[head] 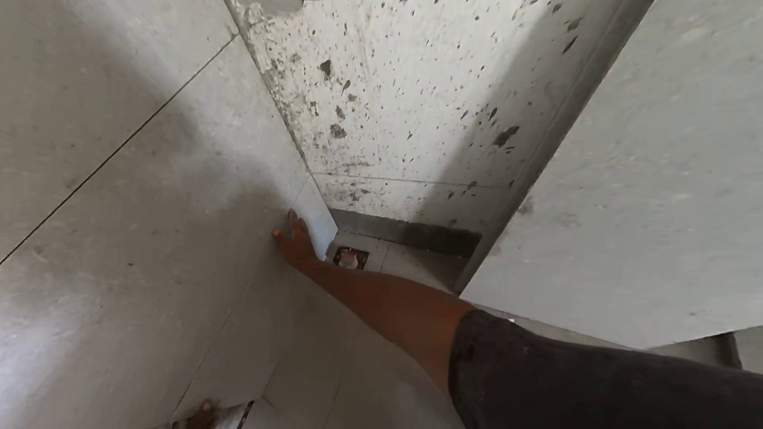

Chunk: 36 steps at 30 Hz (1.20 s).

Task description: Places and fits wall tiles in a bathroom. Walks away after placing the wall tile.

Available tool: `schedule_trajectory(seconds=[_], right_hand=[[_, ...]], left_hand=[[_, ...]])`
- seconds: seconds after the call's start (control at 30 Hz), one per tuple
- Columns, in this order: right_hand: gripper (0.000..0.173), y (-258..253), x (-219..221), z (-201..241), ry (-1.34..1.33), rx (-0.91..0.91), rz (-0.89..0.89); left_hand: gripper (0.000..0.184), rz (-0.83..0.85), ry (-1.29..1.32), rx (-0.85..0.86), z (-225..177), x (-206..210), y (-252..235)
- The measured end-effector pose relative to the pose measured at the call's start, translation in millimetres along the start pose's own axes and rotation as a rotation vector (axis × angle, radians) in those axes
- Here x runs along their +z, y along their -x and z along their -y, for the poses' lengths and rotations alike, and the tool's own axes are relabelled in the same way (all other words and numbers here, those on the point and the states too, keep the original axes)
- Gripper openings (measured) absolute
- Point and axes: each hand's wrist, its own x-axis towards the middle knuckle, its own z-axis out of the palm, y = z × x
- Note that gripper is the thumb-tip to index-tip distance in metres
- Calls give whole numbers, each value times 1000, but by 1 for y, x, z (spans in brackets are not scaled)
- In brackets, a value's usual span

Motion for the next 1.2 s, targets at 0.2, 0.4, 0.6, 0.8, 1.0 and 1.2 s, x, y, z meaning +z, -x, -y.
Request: schedule_trajectory(seconds=[0.2,0.4,0.6,0.8,1.0,1.2], right_hand=[[82,-2,2,-2,14,-15,-9],[82,-3,-1,0,17,-2,8],[81,-4,-1,-1,7,-7,5],[82,-1,-3,-1,-10,15,-1],[82,-1,-2,-1,-25,16,-4],[83,-1,-1,2,-5,21,5]], left_hand=[[24,-26,-8,72,8,-2,-2],[22,-15,-19,85,5,-1,-5],[20,-19,10,89,11,-1,-11],[18,-20,25,67,8,0,-8],[26,-21,8,50,7,-1,-5],[30,-19,-12,48,12,-3,-9]])
